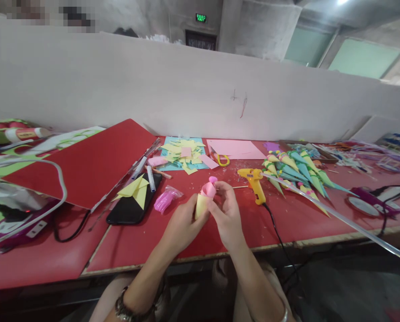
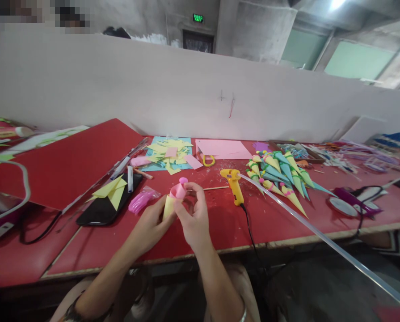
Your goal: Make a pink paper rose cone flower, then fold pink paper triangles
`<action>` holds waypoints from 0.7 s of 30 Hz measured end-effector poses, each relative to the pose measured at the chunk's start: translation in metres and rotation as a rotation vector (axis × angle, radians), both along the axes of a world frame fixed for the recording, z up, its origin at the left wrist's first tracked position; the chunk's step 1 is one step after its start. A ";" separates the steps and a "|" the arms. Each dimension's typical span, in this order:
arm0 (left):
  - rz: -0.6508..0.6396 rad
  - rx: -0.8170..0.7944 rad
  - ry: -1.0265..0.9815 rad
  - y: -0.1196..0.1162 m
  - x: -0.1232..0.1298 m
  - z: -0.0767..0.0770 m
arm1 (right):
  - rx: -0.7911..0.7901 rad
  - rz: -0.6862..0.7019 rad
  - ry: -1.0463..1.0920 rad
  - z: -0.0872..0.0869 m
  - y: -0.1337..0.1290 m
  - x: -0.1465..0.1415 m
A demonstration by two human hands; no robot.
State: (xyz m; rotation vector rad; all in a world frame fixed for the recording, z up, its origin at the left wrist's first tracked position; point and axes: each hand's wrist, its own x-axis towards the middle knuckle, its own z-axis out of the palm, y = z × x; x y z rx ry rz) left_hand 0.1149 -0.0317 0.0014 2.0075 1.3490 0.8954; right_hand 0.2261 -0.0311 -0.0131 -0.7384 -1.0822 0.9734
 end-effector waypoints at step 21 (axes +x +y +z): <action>-0.042 0.017 -0.041 -0.001 0.002 0.001 | -0.214 0.288 0.263 0.000 0.000 0.002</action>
